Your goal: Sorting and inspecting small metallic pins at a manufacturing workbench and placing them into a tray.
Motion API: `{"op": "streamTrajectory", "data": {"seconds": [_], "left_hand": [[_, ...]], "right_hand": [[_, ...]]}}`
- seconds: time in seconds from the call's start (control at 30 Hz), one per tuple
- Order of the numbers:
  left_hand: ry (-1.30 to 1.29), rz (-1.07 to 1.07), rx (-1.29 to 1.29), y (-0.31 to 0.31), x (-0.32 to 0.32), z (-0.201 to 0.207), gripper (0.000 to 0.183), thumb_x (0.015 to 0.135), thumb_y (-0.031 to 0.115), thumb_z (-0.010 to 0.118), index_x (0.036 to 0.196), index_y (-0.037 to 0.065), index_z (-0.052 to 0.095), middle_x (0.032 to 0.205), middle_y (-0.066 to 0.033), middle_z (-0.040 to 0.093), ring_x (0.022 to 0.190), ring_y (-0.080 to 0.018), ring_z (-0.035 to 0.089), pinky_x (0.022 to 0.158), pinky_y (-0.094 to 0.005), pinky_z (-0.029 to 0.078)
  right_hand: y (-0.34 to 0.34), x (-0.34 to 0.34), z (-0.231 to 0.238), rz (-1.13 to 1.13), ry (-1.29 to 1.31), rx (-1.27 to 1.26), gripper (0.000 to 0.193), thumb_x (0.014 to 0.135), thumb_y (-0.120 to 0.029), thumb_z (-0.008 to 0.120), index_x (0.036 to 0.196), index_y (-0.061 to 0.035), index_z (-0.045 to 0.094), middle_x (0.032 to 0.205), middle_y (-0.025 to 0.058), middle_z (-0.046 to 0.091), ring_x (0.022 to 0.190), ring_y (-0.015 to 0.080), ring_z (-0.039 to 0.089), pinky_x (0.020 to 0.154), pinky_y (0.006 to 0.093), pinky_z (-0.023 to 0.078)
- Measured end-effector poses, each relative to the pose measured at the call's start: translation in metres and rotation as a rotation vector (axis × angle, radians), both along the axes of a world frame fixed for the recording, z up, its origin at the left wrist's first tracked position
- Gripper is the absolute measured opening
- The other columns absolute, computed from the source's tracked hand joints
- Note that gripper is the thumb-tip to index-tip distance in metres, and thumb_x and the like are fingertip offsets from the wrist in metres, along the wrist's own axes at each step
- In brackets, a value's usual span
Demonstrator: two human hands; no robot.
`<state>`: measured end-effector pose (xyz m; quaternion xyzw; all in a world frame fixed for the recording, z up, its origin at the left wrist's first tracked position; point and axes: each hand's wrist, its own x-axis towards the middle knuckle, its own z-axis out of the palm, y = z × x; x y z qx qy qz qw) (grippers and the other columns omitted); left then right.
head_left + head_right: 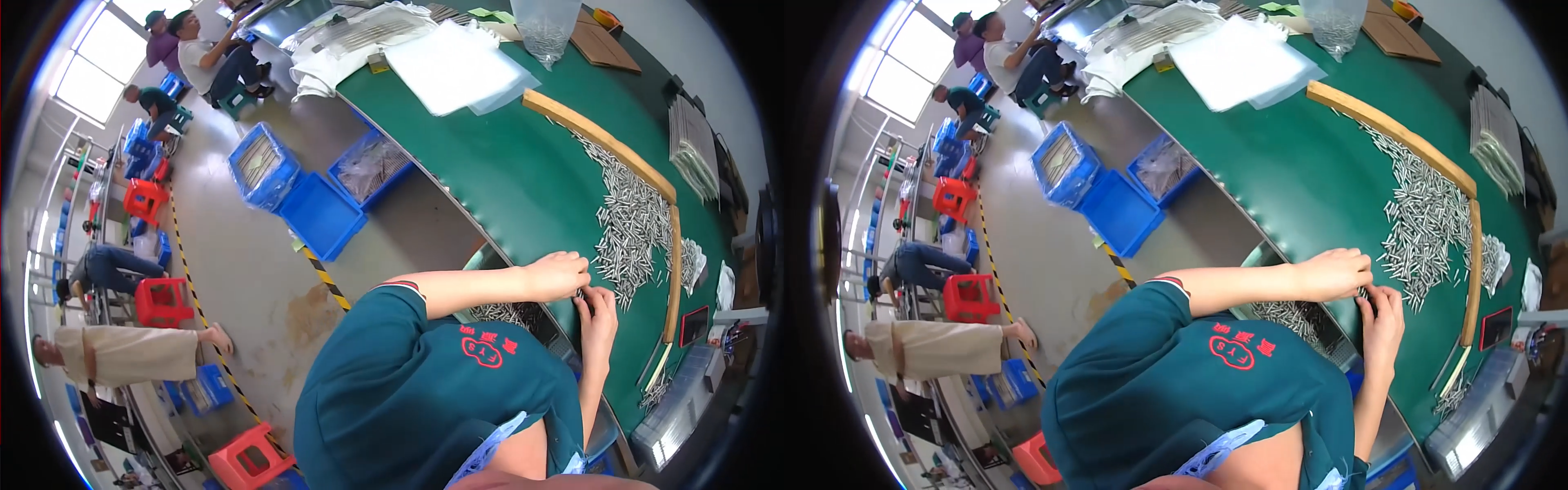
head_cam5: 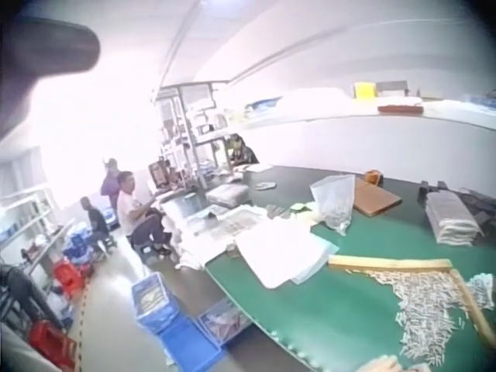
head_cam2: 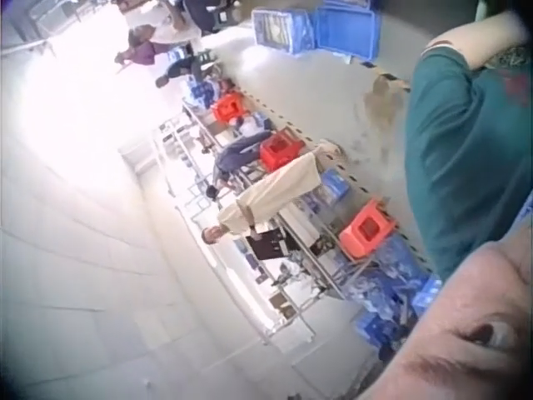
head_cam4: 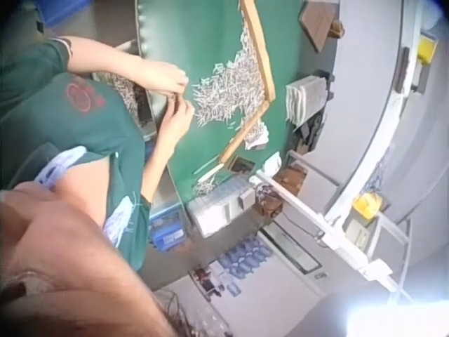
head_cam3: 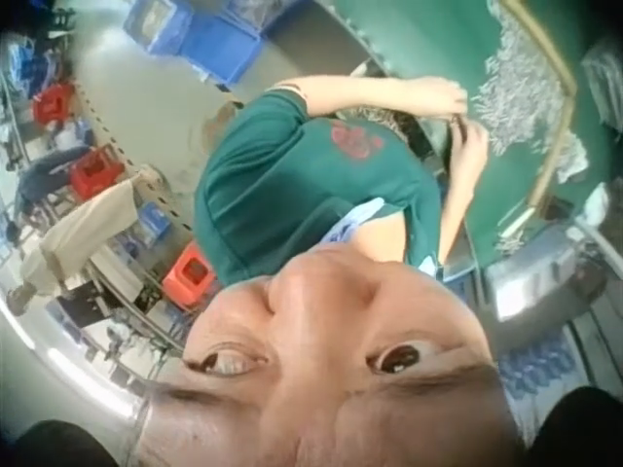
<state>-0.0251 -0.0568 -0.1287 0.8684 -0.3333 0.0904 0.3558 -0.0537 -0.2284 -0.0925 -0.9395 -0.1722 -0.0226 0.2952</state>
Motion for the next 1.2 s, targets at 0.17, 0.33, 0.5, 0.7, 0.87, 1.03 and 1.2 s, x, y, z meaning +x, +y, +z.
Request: {"op": "streamTrajectory", "data": {"seconds": [0.17,0.33,0.5,0.7,0.87,1.03,1.2], "left_hand": [[-0.017,-0.035,-0.004,0.005,-0.004,0.002,0.013,0.072,0.01,0.06,0.084,0.005,0.058,0.09,-0.0084,0.052,0.087,-0.0256,0.052,0.076,-0.037,0.044],[0.019,-0.032,-0.013,0.007,-0.007,0.002,0.013,0.074,0.011,0.06,0.086,0.005,0.058,0.088,-0.0087,0.052,0.085,-0.0255,0.052,0.076,-0.0364,0.044],[0.039,-0.012,-0.021,0.012,-0.014,0.005,0.016,0.074,0.012,0.06,0.088,0.005,0.059,0.088,-0.0083,0.052,0.083,-0.0248,0.053,0.075,-0.036,0.045],[-0.008,0.026,0.04,0.016,-0.017,0.006,0.015,0.074,0.013,0.059,0.088,0.008,0.061,0.084,-0.0058,0.053,0.084,-0.0225,0.053,0.074,-0.0343,0.044],[-0.049,0.039,0.062,0.016,-0.018,0.005,0.015,0.073,0.012,0.058,0.087,0.009,0.062,0.083,-0.005,0.053,0.083,-0.0216,0.053,0.072,-0.0337,0.044],[-0.067,0.067,0.067,0.015,-0.02,0.005,0.015,0.073,0.011,0.058,0.087,0.008,0.062,0.083,-0.0047,0.053,0.082,-0.0216,0.052,0.069,-0.0336,0.044],[-0.053,0.096,0.085,0.015,-0.024,0.005,0.014,0.072,0.012,0.059,0.085,0.007,0.06,0.083,-0.0049,0.053,0.082,-0.0219,0.052,0.069,-0.0337,0.044]], "right_hand": [[0.0,-0.002,-0.001,0.034,0.002,0.033,0.021,0.078,-0.003,0.065,0.099,-0.0012,0.062,0.092,0.009,0.055,0.075,0.0206,0.06,0.066,0.0302,0.048],[0.009,-0.003,0.002,-0.01,0.052,0.073,0.023,0.077,-0.004,0.066,0.099,-0.0012,0.061,0.093,0.009,0.055,0.072,0.0203,0.059,0.064,0.0305,0.048],[0.012,-0.006,-0.001,-0.002,0.046,0.077,0.021,0.075,-0.008,0.068,0.095,-0.0035,0.062,0.092,0.0077,0.055,0.07,0.0203,0.058,0.063,0.0316,0.048],[0.018,-0.007,0.0,-0.014,-0.065,-0.055,0.022,0.074,-0.014,0.069,0.094,-0.0072,0.063,0.09,0.0053,0.055,0.07,0.0198,0.056,0.061,0.0322,0.047],[0.021,-0.008,0.005,-0.017,-0.066,-0.062,0.02,0.075,-0.014,0.069,0.093,-0.0075,0.063,0.088,0.0048,0.055,0.07,0.0199,0.056,0.06,0.0318,0.046],[0.021,-0.006,-0.001,-0.01,-0.113,-0.057,0.019,0.074,-0.016,0.07,0.09,-0.0081,0.063,0.088,0.0043,0.055,0.069,0.0194,0.056,0.059,0.0312,0.046],[0.022,-0.007,-0.004,-0.042,-0.103,-0.068,0.023,0.072,-0.019,0.072,0.091,-0.0093,0.064,0.086,0.0041,0.055,0.07,0.0195,0.056,0.057,0.0305,0.046]]}}
